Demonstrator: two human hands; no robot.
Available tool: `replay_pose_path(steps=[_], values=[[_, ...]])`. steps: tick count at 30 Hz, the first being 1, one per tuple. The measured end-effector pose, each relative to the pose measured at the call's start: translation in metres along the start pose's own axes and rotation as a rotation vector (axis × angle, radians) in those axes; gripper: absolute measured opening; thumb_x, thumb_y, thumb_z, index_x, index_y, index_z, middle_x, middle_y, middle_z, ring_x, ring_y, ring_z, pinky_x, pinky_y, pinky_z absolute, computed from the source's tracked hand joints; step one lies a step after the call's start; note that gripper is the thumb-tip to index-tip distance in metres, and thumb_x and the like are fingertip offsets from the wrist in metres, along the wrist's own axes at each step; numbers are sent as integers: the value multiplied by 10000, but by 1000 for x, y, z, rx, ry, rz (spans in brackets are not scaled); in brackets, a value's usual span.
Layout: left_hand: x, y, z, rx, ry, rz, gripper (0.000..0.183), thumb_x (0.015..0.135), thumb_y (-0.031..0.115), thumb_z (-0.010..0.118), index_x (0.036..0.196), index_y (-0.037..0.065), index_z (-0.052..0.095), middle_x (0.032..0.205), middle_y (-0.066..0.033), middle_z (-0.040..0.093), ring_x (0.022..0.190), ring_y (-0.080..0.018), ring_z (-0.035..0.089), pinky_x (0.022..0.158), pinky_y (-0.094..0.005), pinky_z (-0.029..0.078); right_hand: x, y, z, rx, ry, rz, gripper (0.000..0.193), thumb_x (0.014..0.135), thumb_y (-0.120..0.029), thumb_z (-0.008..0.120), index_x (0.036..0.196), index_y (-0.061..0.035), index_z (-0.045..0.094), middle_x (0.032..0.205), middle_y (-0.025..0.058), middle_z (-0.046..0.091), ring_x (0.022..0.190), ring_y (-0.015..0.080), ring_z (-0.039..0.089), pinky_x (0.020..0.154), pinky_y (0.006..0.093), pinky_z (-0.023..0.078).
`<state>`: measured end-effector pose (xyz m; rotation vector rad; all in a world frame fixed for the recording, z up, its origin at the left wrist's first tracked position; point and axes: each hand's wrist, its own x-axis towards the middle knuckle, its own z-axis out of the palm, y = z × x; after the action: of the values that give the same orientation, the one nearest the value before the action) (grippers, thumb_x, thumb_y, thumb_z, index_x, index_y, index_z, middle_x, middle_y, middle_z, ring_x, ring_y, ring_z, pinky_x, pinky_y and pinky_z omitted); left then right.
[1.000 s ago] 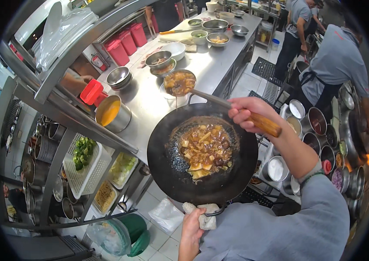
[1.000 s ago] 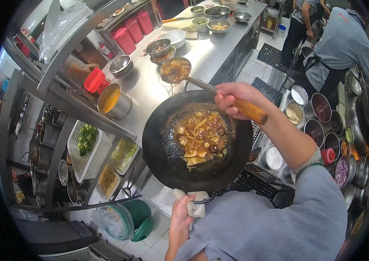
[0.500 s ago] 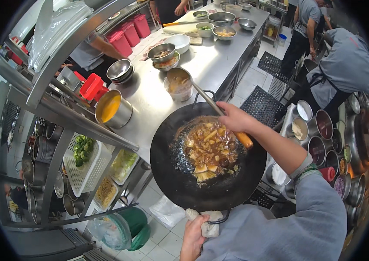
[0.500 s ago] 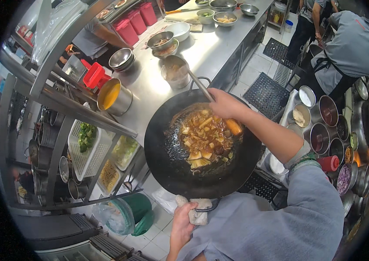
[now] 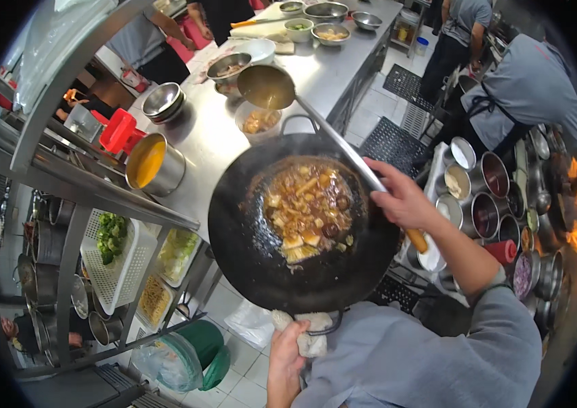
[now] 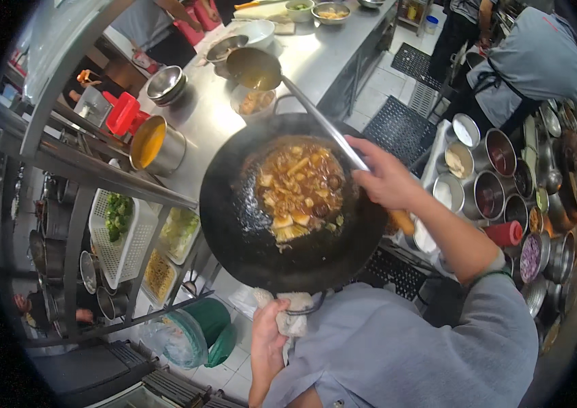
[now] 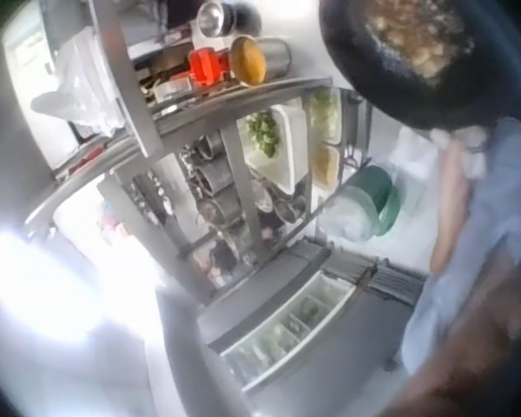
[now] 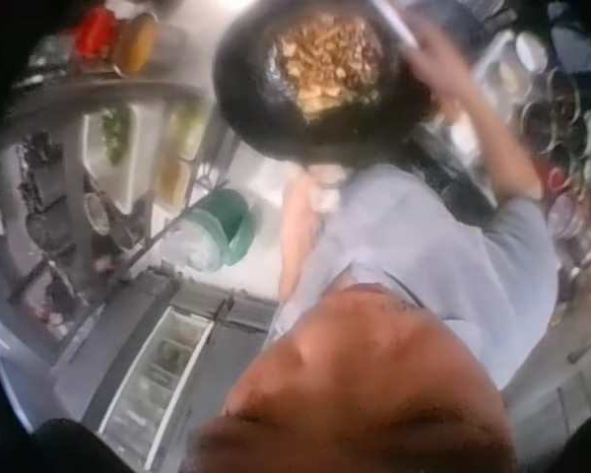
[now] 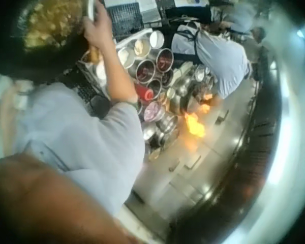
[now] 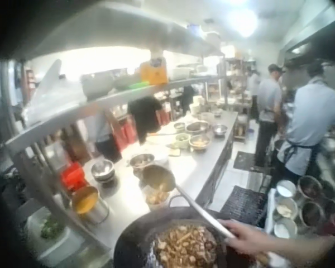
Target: The person prepares food in a commercial kitchen by stir-frying ingredients in a wok. They toss the contents using a spatula and ladle, add liquids and chopped vegetables from nearby containers, and use a bamboo brush to clean the wok surface over high flames.
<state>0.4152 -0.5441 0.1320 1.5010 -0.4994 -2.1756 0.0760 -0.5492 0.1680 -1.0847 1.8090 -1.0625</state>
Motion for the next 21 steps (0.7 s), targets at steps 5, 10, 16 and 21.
replay_pose_path(steps=[5,10,16,21], values=[[6,13,-12,26,-42,20,321,764,50,607,1031,-127,589,947,-208,664,824,-312,684,726,-415,572,-79,-17,-15,94,-15,298,631,876,-17,532,1475,-118,361,783,51,586,542,83,520,497,240,439],[12,32,-15,60,-97,-14,307,784,17,590,1070,-96,585,962,-173,663,845,-275,679,736,-391,564,-107,-5,9,-178,-102,260,684,865,-28,559,1498,-155,337,800,50,577,574,100,516,543,278,443],[12,39,-18,96,-171,-39,311,811,-8,577,1115,-69,585,989,-151,670,877,-247,677,778,-372,556,-161,-21,-2,-132,-26,440,627,879,-68,552,1476,-146,376,855,85,617,584,112,547,552,293,461],[16,28,-3,194,-209,-9,245,823,-6,599,1065,-40,618,994,-109,674,886,-187,661,767,-316,533,-171,-26,13,5,105,549,630,886,-6,503,1474,-133,313,669,-9,487,455,67,470,402,232,400]])
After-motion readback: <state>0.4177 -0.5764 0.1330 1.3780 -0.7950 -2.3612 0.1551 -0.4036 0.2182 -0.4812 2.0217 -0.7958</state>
